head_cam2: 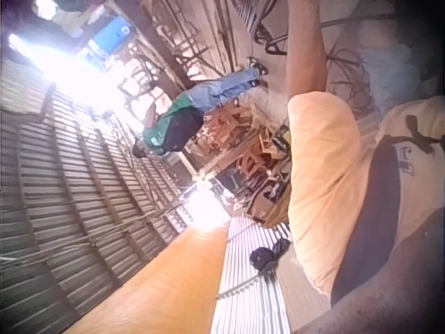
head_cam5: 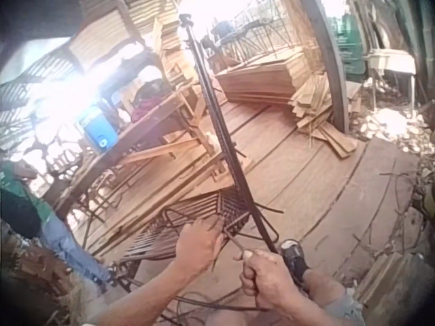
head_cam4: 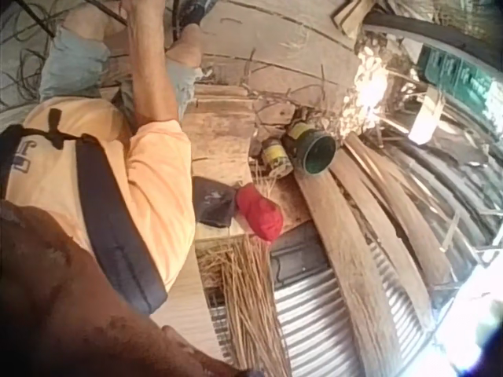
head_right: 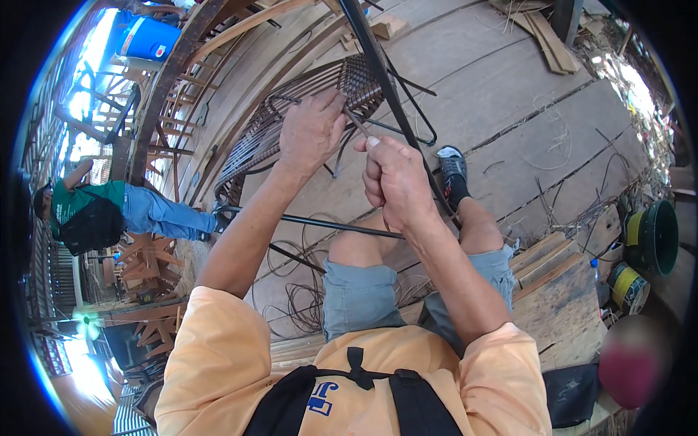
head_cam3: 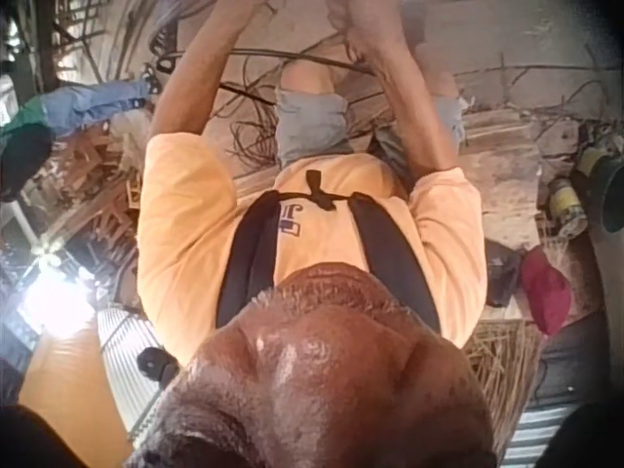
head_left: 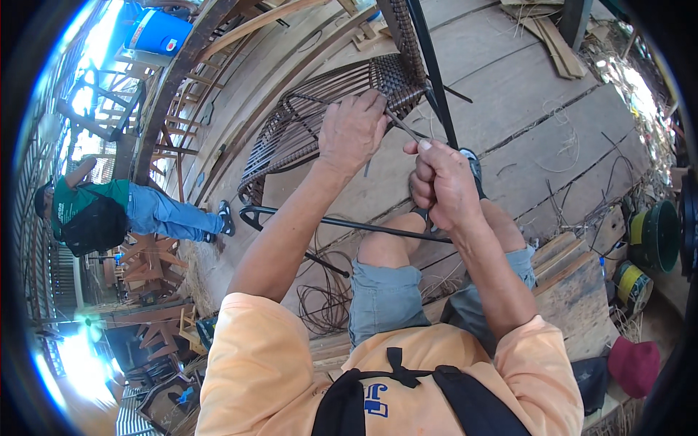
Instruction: The person is weaving synthetic rattan strips onto a metal chair frame to form the seat and backrest.
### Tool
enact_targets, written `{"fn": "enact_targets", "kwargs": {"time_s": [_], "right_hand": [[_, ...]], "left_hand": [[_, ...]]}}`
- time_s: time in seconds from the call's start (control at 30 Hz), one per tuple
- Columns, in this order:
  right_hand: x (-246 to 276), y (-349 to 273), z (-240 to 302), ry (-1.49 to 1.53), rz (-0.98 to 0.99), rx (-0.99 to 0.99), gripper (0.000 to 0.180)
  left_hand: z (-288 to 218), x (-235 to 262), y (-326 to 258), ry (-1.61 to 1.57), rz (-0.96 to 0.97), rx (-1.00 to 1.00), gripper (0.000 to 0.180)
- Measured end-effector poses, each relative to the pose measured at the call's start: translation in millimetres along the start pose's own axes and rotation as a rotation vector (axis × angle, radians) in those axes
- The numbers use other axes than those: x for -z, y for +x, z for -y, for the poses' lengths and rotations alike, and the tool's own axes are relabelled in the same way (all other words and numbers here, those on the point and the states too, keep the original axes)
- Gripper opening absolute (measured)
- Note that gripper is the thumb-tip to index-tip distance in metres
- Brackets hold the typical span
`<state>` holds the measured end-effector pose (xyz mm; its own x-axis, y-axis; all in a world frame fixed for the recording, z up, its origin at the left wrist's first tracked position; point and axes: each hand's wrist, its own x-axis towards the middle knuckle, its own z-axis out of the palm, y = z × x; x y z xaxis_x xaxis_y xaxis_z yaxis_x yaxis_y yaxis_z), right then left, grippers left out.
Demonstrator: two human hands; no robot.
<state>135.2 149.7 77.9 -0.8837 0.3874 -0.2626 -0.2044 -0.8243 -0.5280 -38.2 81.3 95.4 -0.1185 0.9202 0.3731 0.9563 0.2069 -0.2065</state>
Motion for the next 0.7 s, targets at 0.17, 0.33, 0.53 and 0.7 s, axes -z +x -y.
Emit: {"fn": "enact_targets", "kwargs": {"time_s": [0.17, 0.33, 0.53, 0.7], "right_hand": [[-6, -6, -10, -0.062, -0.053, 0.025, 0.018], [9, -4, -60, -0.115, -0.111, 0.106, 0.023], [46, 28, -92, -0.271, -0.135, 0.210, 0.031], [48, 41, -100, -0.262, -0.170, 0.159, 0.031]], "left_hand": [[0, 0, -2, 0.058, 0.015, 0.012, 0.032], [1, 4, 0, 0.063, 0.023, 0.010, 0.035], [0, 10, -3, -0.285, -0.005, 0.205, 0.036], [2, 19, -4, -0.191, 0.206, 0.261, 0.031]]}}
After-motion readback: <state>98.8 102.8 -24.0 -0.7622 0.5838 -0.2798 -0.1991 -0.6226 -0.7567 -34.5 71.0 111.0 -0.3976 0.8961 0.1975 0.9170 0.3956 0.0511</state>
